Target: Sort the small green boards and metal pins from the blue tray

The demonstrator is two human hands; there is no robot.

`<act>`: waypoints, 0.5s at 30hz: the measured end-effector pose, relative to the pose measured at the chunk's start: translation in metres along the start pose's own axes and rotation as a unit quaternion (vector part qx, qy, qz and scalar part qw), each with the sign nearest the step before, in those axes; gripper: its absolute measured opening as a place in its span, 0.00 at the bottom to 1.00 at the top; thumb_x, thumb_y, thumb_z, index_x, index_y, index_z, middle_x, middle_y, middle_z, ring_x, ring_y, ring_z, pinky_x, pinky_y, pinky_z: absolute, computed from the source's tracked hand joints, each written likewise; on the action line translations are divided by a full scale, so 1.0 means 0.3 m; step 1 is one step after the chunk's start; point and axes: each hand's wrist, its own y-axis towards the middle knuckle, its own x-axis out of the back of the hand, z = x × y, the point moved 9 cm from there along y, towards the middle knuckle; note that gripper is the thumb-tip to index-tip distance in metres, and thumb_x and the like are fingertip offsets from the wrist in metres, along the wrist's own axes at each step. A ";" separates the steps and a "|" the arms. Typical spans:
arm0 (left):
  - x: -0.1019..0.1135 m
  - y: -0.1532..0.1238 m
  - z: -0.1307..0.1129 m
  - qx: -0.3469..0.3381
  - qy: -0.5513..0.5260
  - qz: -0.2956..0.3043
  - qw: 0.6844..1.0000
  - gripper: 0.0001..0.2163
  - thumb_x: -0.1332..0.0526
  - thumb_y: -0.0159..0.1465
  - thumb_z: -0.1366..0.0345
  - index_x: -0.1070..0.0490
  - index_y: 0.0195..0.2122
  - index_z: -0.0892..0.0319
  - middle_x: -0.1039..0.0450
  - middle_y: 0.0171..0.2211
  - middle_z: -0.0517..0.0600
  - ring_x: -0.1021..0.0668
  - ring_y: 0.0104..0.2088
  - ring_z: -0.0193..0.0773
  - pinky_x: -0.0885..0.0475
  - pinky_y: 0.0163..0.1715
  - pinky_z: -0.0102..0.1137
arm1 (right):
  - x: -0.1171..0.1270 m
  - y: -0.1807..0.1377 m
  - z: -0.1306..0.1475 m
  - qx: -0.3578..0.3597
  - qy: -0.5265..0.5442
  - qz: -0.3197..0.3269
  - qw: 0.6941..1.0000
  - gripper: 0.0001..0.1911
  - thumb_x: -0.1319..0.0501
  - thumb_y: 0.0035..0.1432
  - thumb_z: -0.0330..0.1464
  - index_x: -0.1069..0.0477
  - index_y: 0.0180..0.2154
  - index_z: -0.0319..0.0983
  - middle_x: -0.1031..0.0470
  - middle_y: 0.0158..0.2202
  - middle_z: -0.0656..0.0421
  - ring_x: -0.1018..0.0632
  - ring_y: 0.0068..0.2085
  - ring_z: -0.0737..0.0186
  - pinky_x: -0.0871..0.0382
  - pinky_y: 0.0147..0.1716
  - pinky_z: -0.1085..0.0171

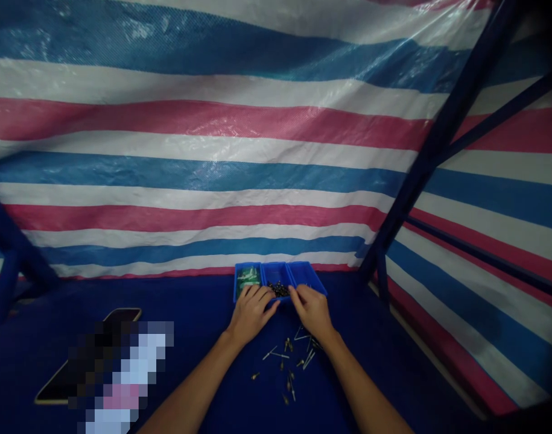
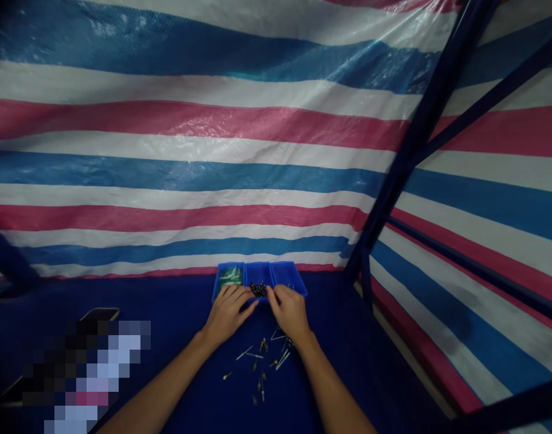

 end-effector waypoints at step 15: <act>0.033 -0.002 0.048 0.052 0.015 -0.020 0.998 0.10 0.46 0.78 0.66 0.26 0.53 0.56 0.20 0.49 0.53 0.21 0.47 0.45 0.29 0.48 0.41 | -0.099 -0.033 0.059 0.003 -0.039 0.305 0.951 0.07 0.34 0.66 0.37 0.17 0.43 0.46 0.17 0.30 0.61 0.19 0.31 0.60 0.41 0.31 0.66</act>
